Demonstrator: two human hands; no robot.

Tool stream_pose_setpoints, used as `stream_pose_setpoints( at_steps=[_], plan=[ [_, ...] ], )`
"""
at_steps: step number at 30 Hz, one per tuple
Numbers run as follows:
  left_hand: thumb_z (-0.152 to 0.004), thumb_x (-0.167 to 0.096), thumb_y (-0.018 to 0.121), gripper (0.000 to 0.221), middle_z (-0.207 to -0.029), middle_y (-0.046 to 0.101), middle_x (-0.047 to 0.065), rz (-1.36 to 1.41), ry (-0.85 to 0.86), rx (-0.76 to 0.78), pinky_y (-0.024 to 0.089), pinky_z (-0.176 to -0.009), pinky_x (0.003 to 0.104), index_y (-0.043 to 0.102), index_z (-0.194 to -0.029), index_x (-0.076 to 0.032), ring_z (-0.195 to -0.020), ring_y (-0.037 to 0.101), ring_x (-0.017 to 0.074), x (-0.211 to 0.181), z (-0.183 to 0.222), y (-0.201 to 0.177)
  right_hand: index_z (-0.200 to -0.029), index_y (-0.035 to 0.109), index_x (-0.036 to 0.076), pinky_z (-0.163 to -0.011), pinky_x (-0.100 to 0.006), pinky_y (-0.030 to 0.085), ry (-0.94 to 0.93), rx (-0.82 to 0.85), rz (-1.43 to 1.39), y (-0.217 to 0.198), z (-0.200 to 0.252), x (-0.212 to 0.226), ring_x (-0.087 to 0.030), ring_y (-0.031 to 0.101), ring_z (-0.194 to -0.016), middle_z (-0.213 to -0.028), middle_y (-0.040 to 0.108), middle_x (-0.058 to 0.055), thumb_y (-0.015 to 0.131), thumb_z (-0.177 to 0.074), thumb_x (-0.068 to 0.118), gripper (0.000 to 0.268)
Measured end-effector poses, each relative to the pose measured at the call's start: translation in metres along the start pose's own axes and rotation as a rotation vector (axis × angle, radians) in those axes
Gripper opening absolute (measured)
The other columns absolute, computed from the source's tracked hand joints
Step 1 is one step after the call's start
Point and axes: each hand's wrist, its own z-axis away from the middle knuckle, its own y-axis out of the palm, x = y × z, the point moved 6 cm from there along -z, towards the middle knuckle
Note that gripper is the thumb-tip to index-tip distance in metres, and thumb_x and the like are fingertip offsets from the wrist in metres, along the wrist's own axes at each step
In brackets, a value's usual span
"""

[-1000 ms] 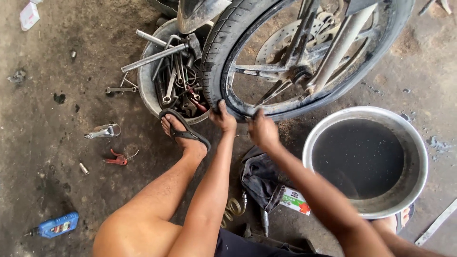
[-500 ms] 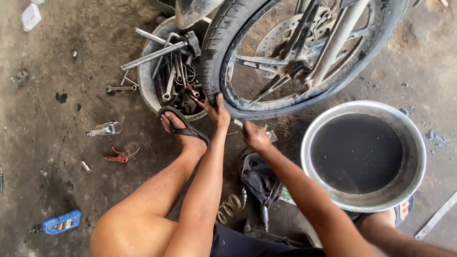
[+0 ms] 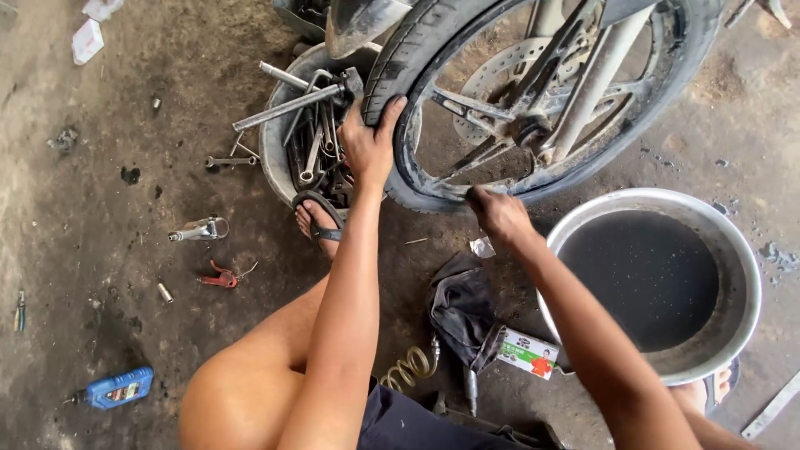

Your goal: Fitting a motorcycle tire onto a rim using manual tire levers

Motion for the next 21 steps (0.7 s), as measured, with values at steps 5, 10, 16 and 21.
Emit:
stream_pose_setpoints(
  at_steps=[5, 10, 16, 21],
  plan=[
    [-0.085, -0.051, 0.049, 0.054, -0.105, 0.056, 0.027, 0.080, 0.079, 0.197, 0.039, -0.088, 0.058, 0.047, -0.112, -0.005, -0.103, 0.053, 0.0439, -0.016, 0.012, 0.001, -0.089, 0.058, 0.020, -0.059, -0.042, 0.051, -0.392, 0.131, 0.339, -0.016, -0.020, 0.035, -0.030, 0.065, -0.068, -0.077, 0.063, -0.007, 0.032, -0.089, 0.028, 0.026],
    [-0.085, -0.037, 0.055, 0.041, -0.109, 0.056, 0.020, 0.213, -0.262, 0.009, 0.023, -0.102, 0.043, 0.052, -0.114, -0.008, -0.110, 0.048, 0.0343, 0.094, 0.081, 0.016, -0.087, 0.058, 0.020, -0.056, -0.038, 0.052, -0.496, 0.106, 0.407, -0.018, -0.026, 0.056, -0.025, 0.065, -0.066, -0.077, 0.064, -0.004, 0.029, -0.088, 0.023, 0.030],
    [-0.088, -0.033, 0.053, 0.030, -0.079, 0.061, 0.010, 0.201, -0.275, -0.190, -0.001, -0.105, 0.037, 0.060, -0.078, -0.006, -0.092, 0.058, 0.0261, 0.140, 0.117, 0.025, -0.090, 0.061, 0.016, -0.053, -0.037, 0.053, -0.473, 0.226, 0.304, -0.022, -0.018, 0.085, -0.024, 0.063, -0.056, -0.079, 0.066, -0.009, 0.026, -0.087, 0.024, 0.037],
    [-0.086, -0.029, 0.053, 0.028, -0.074, 0.063, 0.012, 0.175, -0.122, -0.248, 0.022, -0.098, 0.031, 0.061, -0.076, -0.004, -0.081, 0.062, 0.0226, 0.104, 0.104, 0.018, -0.079, 0.065, 0.010, -0.058, -0.042, 0.053, -0.189, 0.412, 0.327, 0.000, -0.038, 0.089, -0.030, 0.066, -0.067, -0.070, 0.065, -0.013, 0.048, -0.083, 0.025, 0.022]
  ],
)
